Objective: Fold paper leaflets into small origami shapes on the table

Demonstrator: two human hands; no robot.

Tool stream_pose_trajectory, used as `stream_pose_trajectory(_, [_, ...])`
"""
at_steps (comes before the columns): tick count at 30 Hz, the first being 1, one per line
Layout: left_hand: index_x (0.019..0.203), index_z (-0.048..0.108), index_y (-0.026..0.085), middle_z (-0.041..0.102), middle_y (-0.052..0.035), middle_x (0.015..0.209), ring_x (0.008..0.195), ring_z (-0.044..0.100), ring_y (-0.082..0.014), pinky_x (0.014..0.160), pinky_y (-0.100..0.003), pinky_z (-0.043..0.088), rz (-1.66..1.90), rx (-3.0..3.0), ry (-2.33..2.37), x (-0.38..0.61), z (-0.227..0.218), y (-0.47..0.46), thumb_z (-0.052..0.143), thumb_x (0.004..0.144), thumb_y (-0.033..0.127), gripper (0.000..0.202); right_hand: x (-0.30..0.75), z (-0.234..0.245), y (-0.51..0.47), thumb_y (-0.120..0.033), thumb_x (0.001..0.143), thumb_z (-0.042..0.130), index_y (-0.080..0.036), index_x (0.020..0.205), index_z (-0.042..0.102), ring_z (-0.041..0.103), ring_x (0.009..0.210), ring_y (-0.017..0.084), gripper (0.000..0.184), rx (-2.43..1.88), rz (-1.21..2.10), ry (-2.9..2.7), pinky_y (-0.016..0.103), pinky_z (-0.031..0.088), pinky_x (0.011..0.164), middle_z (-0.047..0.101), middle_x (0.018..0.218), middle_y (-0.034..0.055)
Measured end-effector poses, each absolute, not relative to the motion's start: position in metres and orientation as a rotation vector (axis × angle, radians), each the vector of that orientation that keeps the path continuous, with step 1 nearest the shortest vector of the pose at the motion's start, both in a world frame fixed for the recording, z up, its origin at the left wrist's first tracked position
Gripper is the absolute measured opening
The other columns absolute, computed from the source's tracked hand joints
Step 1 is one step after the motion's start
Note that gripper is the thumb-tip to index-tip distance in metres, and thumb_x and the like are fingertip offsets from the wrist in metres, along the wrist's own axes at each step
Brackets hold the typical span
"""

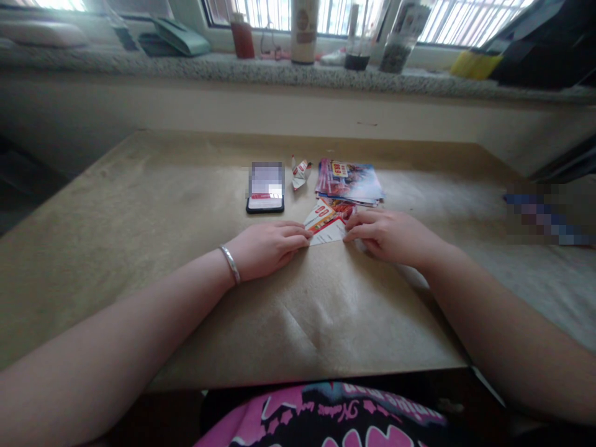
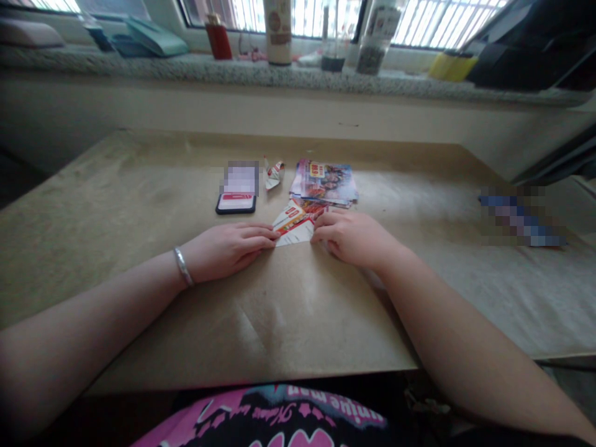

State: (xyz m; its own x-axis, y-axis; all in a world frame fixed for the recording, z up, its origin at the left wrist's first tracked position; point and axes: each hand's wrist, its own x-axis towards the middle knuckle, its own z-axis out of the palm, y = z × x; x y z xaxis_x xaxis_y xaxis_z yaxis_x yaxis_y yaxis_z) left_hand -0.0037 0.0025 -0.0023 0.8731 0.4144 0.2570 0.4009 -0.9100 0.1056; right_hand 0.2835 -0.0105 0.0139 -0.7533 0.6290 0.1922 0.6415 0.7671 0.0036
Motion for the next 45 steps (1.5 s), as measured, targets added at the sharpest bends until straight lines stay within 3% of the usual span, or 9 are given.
stream_pose_trajectory(18, [0.107,0.063,0.019,0.064,-0.0065,0.12,0.113,0.058,-0.0179,0.097,-0.033,0.05,0.391,2.991,0.666,-0.005,-0.003,0.003,0.042,0.092,0.016,0.026,0.29,0.017,-0.009,-0.01,0.079,0.048,-0.025,0.085,0.076,0.066,0.083,0.017,0.032,-1.097,-0.12,-2.753,0.028,0.047,0.071,0.072,0.098,0.0025])
stream_pose_trajectory(31, [0.106,0.063,0.019,0.064,-0.0068,0.119,0.113,0.058,-0.0173,0.097,-0.032,0.049,0.412,2.945,0.668,-0.005,-0.003,0.003,0.042,0.092,0.017,0.025,0.298,0.017,-0.005,-0.012,0.079,0.047,-0.023,0.082,0.076,0.067,0.085,0.017,0.031,-1.05,-0.056,-2.766,0.03,0.049,0.08,0.074,0.097,0.0008])
stream_pose_trajectory(36, [0.105,0.063,0.018,0.065,-0.0072,0.118,0.113,0.059,-0.0173,0.097,-0.032,0.05,0.428,2.95,0.658,-0.004,-0.003,0.004,0.043,0.091,0.016,0.024,0.295,0.017,-0.006,-0.015,0.08,0.048,-0.02,0.075,0.073,0.065,0.077,0.019,0.026,-1.229,-0.278,-2.694,0.031,0.046,0.069,0.074,0.084,0.0044])
stream_pose_trajectory(39, [0.104,0.063,0.018,0.065,-0.0068,0.117,0.112,0.059,-0.0165,0.097,-0.031,0.05,0.449,2.948,0.652,-0.004,-0.002,0.003,0.044,0.09,0.016,0.024,0.282,0.014,-0.01,-0.018,0.082,0.047,-0.018,0.081,0.072,0.064,0.079,0.019,0.025,-1.237,-0.335,-2.53,0.031,0.046,0.071,0.073,0.091,0.0062])
stream_pose_trajectory(42, [0.103,0.063,0.018,0.065,-0.0067,0.116,0.11,0.059,-0.0173,0.096,-0.032,0.05,0.465,2.953,0.655,-0.003,-0.001,0.003,0.044,0.09,0.016,0.023,0.266,0.008,-0.014,-0.015,0.083,0.047,-0.02,0.097,0.072,0.062,0.093,0.02,0.029,-1.007,-0.129,-2.573,0.032,0.046,0.082,0.07,0.104,0.0061])
stream_pose_trajectory(45, [0.104,0.063,0.018,0.066,-0.0074,0.114,0.109,0.06,-0.0187,0.094,-0.033,0.05,0.472,2.961,0.646,-0.002,0.0,0.002,0.044,0.09,0.017,0.023,0.253,0.004,-0.015,-0.013,0.083,0.046,-0.022,0.102,0.071,0.059,0.095,0.02,0.032,-0.854,-0.003,-2.697,0.034,0.046,0.087,0.069,0.104,0.0065])
